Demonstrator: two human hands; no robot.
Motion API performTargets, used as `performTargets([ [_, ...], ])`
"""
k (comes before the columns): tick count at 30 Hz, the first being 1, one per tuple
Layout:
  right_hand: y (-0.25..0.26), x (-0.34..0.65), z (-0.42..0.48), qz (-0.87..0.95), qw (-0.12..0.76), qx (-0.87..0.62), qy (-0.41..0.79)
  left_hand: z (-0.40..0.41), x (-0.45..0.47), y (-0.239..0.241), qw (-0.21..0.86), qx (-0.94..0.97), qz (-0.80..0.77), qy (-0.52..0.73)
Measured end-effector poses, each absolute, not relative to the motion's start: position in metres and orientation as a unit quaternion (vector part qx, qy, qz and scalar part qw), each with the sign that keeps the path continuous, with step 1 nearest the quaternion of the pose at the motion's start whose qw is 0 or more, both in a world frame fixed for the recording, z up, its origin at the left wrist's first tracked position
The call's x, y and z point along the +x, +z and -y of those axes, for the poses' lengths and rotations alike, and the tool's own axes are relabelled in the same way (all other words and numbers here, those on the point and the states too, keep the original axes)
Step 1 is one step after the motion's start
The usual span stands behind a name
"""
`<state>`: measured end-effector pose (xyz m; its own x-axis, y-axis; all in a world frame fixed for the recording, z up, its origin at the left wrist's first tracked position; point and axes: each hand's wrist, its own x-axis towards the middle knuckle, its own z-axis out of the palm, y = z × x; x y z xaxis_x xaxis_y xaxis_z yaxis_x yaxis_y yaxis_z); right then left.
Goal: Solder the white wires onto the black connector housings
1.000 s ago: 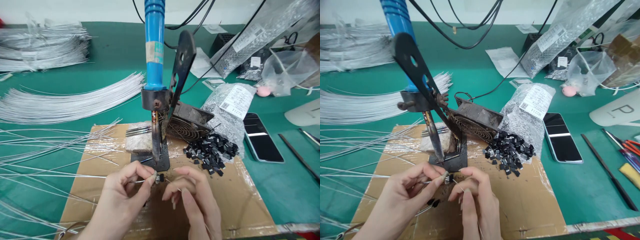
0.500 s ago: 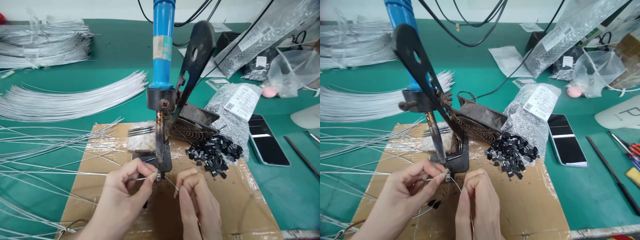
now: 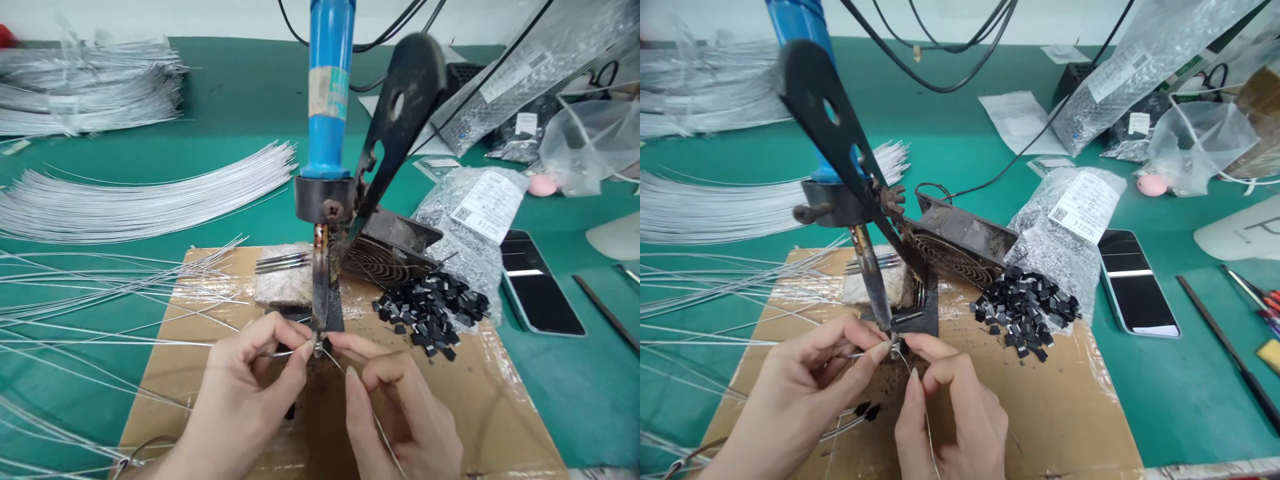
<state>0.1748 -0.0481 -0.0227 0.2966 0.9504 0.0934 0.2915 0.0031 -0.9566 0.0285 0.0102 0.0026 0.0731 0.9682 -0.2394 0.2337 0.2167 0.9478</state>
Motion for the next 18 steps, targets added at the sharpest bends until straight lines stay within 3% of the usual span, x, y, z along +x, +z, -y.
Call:
performTargets([
  [18,-0.013,0.173,0.034,0.491,0.524,-0.613,0.331,-0.022,0.031,0.015,0.481,0.523,-0.581,0.397],
])
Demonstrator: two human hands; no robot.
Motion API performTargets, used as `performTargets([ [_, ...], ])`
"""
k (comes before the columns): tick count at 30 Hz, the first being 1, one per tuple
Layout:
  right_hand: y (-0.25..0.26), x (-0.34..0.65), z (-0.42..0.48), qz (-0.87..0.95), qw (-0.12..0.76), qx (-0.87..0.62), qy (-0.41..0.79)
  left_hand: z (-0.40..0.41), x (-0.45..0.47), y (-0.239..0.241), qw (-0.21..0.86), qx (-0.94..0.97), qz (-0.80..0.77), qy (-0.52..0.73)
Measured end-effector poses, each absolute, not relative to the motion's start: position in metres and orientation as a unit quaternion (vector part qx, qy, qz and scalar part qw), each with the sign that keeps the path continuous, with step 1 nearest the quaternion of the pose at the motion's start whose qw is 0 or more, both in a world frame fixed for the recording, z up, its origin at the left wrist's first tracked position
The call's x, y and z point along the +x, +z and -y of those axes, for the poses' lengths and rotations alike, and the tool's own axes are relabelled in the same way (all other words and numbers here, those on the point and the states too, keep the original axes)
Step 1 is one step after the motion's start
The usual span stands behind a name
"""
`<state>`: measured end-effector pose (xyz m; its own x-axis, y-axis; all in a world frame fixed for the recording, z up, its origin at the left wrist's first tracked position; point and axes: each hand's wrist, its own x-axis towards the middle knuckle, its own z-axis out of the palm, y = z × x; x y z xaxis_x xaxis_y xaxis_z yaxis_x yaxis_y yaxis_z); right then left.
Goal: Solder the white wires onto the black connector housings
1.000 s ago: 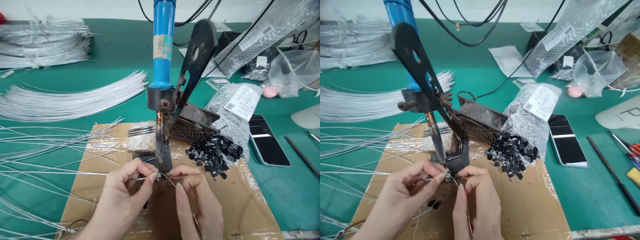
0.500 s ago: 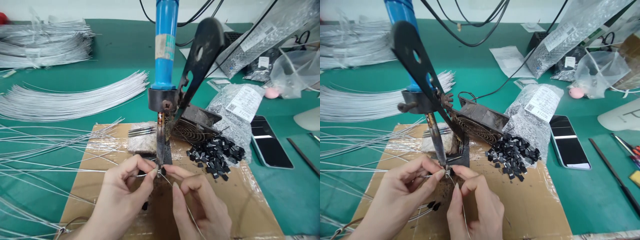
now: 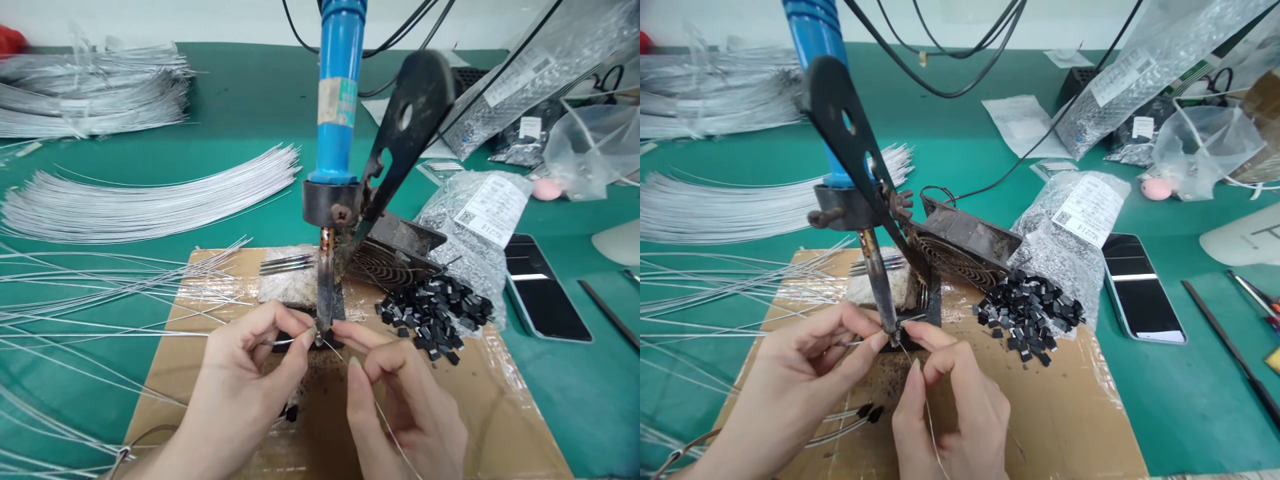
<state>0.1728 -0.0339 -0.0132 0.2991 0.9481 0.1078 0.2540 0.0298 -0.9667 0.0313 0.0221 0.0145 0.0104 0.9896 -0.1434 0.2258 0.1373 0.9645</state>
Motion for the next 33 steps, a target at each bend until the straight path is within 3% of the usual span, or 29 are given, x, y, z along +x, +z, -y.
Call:
performTargets([
  [33,-0.0149,0.1689,0.0329,0.479,0.559,-0.594,0.324,-0.0203,0.0328,0.0186,0.476,0.523,-0.572,0.415],
])
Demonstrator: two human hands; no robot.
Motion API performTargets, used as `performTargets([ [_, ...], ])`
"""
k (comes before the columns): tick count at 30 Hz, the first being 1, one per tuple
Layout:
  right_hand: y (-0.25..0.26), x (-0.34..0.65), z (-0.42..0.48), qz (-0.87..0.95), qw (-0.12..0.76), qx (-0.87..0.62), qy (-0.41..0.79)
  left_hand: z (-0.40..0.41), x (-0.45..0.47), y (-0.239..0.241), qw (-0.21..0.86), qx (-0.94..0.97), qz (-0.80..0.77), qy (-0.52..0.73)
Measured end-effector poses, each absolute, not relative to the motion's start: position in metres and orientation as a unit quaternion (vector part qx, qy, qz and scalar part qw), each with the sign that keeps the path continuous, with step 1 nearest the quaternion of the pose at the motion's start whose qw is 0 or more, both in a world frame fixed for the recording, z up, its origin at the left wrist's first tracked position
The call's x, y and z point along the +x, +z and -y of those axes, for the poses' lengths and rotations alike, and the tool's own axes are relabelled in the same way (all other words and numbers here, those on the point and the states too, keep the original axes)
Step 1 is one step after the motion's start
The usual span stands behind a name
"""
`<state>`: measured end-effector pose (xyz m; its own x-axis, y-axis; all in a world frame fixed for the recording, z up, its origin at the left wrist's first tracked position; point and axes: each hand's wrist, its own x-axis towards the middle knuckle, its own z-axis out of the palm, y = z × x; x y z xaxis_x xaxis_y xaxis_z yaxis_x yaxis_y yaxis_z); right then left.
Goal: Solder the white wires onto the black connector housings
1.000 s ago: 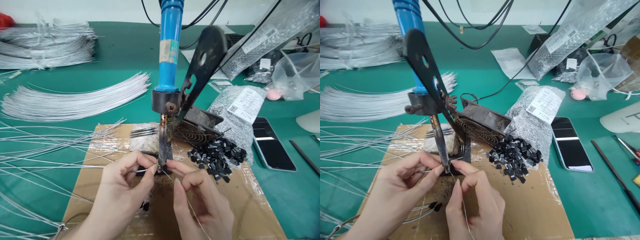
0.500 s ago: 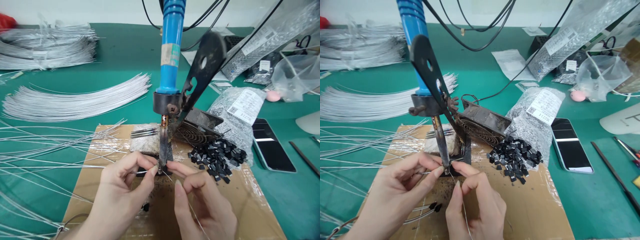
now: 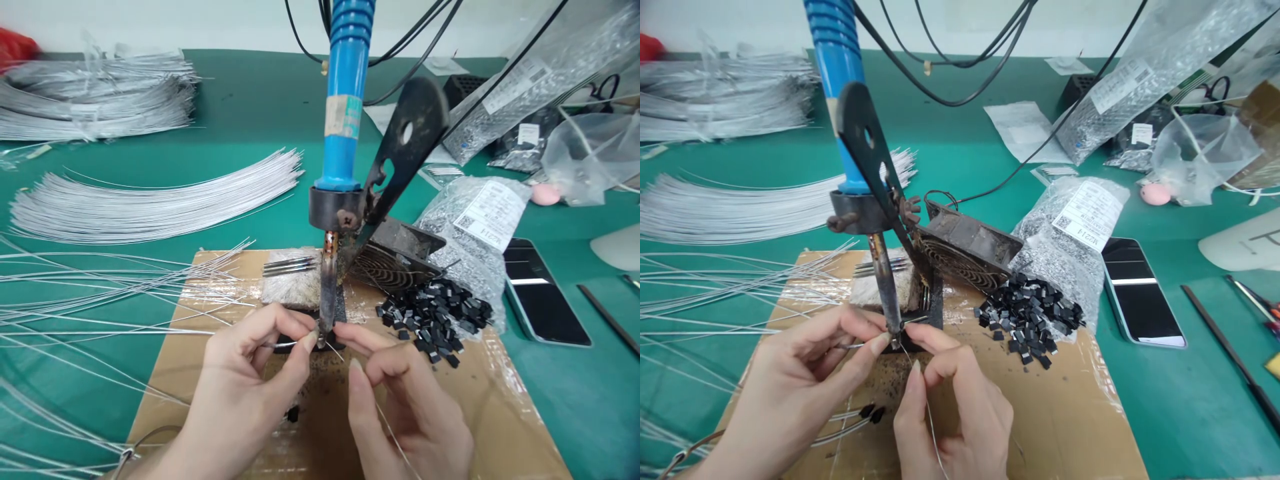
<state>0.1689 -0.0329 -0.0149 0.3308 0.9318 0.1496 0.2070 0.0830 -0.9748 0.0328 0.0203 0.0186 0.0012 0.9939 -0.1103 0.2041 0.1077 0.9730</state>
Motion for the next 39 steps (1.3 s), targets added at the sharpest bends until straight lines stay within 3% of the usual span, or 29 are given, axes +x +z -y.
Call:
performTargets([
  [39,-0.0169,0.1658,0.0308,0.492,0.574,-0.593,0.278,-0.0207,0.0328,0.017,0.442,0.557,-0.555,0.431],
])
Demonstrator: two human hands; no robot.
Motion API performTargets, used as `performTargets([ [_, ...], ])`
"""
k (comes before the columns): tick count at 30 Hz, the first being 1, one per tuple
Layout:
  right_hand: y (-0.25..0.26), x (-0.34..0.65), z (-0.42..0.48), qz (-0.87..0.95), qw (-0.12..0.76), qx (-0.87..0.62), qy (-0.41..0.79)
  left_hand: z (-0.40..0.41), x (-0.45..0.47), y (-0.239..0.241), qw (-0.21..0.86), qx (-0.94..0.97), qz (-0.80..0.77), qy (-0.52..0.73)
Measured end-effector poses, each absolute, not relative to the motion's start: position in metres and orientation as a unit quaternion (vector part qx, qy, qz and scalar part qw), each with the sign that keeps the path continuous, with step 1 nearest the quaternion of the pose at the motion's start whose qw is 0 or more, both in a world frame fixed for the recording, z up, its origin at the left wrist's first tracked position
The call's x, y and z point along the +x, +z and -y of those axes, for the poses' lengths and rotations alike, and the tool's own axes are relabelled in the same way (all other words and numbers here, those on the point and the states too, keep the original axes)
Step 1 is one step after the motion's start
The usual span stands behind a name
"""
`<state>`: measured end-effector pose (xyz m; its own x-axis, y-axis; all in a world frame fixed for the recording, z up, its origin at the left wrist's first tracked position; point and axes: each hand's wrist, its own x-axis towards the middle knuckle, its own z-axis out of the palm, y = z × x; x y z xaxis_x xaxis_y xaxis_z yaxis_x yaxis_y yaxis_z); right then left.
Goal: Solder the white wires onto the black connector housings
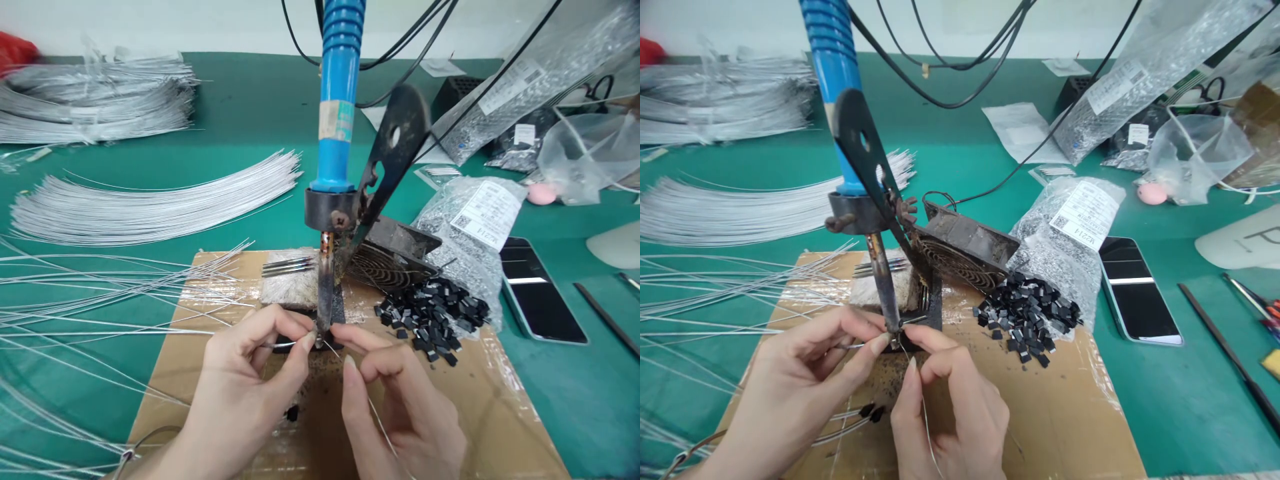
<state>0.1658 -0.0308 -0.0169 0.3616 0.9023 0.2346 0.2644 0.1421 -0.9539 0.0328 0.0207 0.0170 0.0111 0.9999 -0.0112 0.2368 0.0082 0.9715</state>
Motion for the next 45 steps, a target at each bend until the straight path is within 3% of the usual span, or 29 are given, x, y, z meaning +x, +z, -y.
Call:
performTargets([
  [14,-0.0159,0.1694,0.0307,0.51,0.557,-0.594,0.278,-0.0208,0.0302,0.0156,0.44,0.562,-0.559,0.422],
  [28,-0.0162,0.1643,0.0322,0.545,0.543,-0.619,0.16,-0.0187,0.0309,0.0185,0.442,0.562,-0.563,0.415],
  [45,-0.0177,0.1636,0.0307,0.543,0.557,-0.611,0.148,-0.018,0.0317,0.0188,0.436,0.559,-0.563,0.425],
])
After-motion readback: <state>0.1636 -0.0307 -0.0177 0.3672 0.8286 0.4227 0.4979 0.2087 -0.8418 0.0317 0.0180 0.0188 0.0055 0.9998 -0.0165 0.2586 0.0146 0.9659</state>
